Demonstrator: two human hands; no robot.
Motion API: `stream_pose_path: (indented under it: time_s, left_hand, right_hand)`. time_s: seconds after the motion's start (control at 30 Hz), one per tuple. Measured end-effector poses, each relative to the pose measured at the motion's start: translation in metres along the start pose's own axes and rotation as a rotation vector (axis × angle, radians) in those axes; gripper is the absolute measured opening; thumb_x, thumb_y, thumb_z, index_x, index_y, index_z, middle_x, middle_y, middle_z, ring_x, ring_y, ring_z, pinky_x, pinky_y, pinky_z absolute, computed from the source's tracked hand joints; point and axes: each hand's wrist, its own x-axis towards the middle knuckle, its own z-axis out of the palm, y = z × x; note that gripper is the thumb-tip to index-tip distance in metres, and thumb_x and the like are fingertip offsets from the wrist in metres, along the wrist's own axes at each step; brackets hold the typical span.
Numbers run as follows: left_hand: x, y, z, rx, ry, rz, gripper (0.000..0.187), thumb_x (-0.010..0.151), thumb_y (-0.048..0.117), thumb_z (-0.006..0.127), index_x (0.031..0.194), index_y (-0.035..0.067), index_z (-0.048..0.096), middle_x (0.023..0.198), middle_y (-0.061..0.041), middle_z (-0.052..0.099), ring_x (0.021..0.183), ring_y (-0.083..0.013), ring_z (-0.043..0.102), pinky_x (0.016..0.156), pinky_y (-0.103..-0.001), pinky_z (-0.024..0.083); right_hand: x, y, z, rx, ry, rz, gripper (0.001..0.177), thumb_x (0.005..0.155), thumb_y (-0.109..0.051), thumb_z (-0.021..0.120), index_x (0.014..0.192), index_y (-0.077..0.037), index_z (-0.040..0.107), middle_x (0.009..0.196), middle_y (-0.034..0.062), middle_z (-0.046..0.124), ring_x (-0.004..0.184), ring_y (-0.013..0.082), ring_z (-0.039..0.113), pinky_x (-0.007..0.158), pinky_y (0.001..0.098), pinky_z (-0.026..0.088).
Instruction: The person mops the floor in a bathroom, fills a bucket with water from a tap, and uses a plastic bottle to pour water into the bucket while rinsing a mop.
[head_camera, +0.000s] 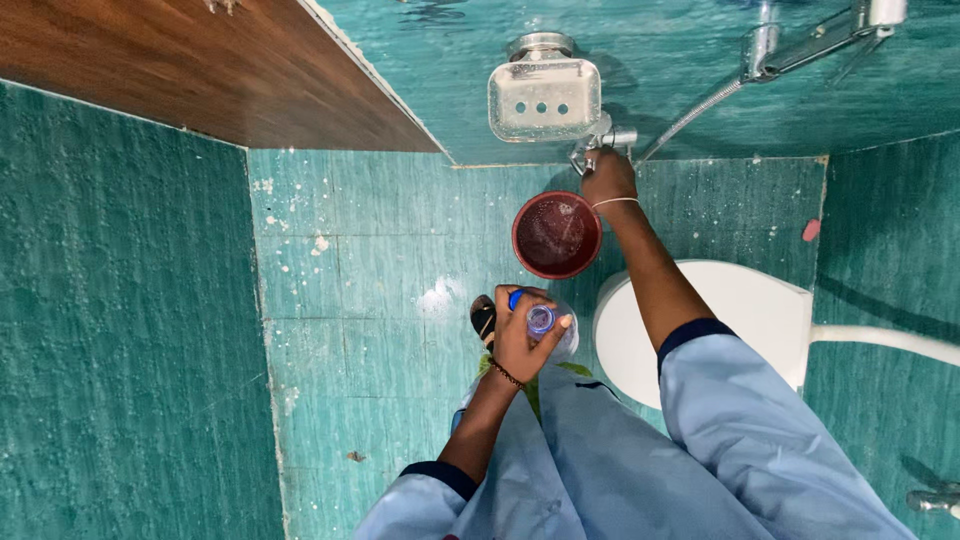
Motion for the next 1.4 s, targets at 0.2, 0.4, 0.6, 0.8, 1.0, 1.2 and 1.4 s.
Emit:
stream_pose_path:
  time_s: [0.2,0.4,0.6,0.8,1.0,1.2,1.4]
  left_hand:
    - [-0.002,0.005,-0.001,0.028,0.012,0.038,0.036,0.089,0.032,0.082,0.107,0.006,0.066,0.114,-0.015,0.055,0.112,-0.0326,0.056,0.098,-0.043,0.049]
    - [0.005,-0.005,0.008,-0.031,0.096,-0.018,0.034,0.09,0.034,0.082,0.107,0.007,0.068,0.113,-0.012,0.052,0.109,-0.0293,0.058,0.097,-0.04,0.049]
    - [-0.015,-0.029,0.032,-0.192,0.08,-0.172,0.032,0.087,0.031,0.086,0.105,0.009,0.071,0.11,-0.007,0.054,0.105,-0.0211,0.059,0.092,-0.036,0.052]
    - [-0.047,-0.099,0.043,-0.383,0.216,-0.216,0.041,0.088,0.017,0.083,0.124,0.008,0.064,0.116,-0.004,0.06,0.104,-0.0166,0.061,0.094,-0.03,0.052]
    - [-0.063,-0.122,-0.006,-0.714,0.22,-0.496,0.028,0.098,0.013,0.065,0.126,0.009,0.06,0.105,-0.004,0.064,0.091,-0.0163,0.067,0.081,-0.03,0.058]
    - [-0.062,-0.082,-0.042,-0.809,0.231,-0.571,0.026,0.102,0.019,0.061,0.125,0.011,0.053,0.102,-0.003,0.062,0.095,-0.018,0.071,0.082,-0.033,0.059]
    - [-0.052,-0.051,-0.062,-0.752,0.11,-0.558,0.027,0.101,0.023,0.059,0.124,0.011,0.054,0.099,-0.003,0.063,0.096,-0.0184,0.072,0.083,-0.034,0.056]
  right_hand:
    - [-0.065,-0.039,-0.082,0.383,-0.274,-0.019,0.049,0.093,-0.019,0.077,0.139,-0.007,0.063,0.137,0.0179,0.066,0.122,0.0361,0.064,0.102,0.0443,0.05]
    - [-0.218,-0.101,-0.141,0.9,-0.76,-0.107,0.118,0.068,-0.017,0.09,0.164,-0.008,0.024,0.166,0.0172,0.038,0.146,0.0293,0.042,0.113,0.0431,0.033]
    - [-0.306,-0.146,-0.153,0.438,-0.251,0.036,0.112,0.066,-0.03,0.097,0.155,-0.002,0.034,0.136,0.0191,0.064,0.124,0.0321,0.065,0.103,0.0434,0.055]
    - [-0.321,-0.122,-0.192,0.341,-0.224,0.123,0.114,0.066,-0.032,0.095,0.155,0.001,0.032,0.121,0.0207,0.066,0.111,0.0331,0.068,0.094,0.042,0.056]
    - [-0.315,-0.106,-0.208,0.101,-0.283,0.335,0.112,0.065,-0.044,0.09,0.157,-0.011,0.036,0.116,0.0173,0.069,0.102,0.0363,0.072,0.089,0.0438,0.057]
    - [-0.311,-0.107,-0.199,-0.047,-0.285,0.34,0.112,0.065,-0.047,0.09,0.155,-0.01,0.035,0.116,0.0191,0.071,0.109,0.0407,0.068,0.094,0.0501,0.054]
    - [-0.305,-0.12,-0.19,-0.068,-0.297,0.366,0.113,0.063,-0.05,0.089,0.154,-0.009,0.036,0.111,0.0202,0.073,0.108,0.0406,0.069,0.094,0.0484,0.054]
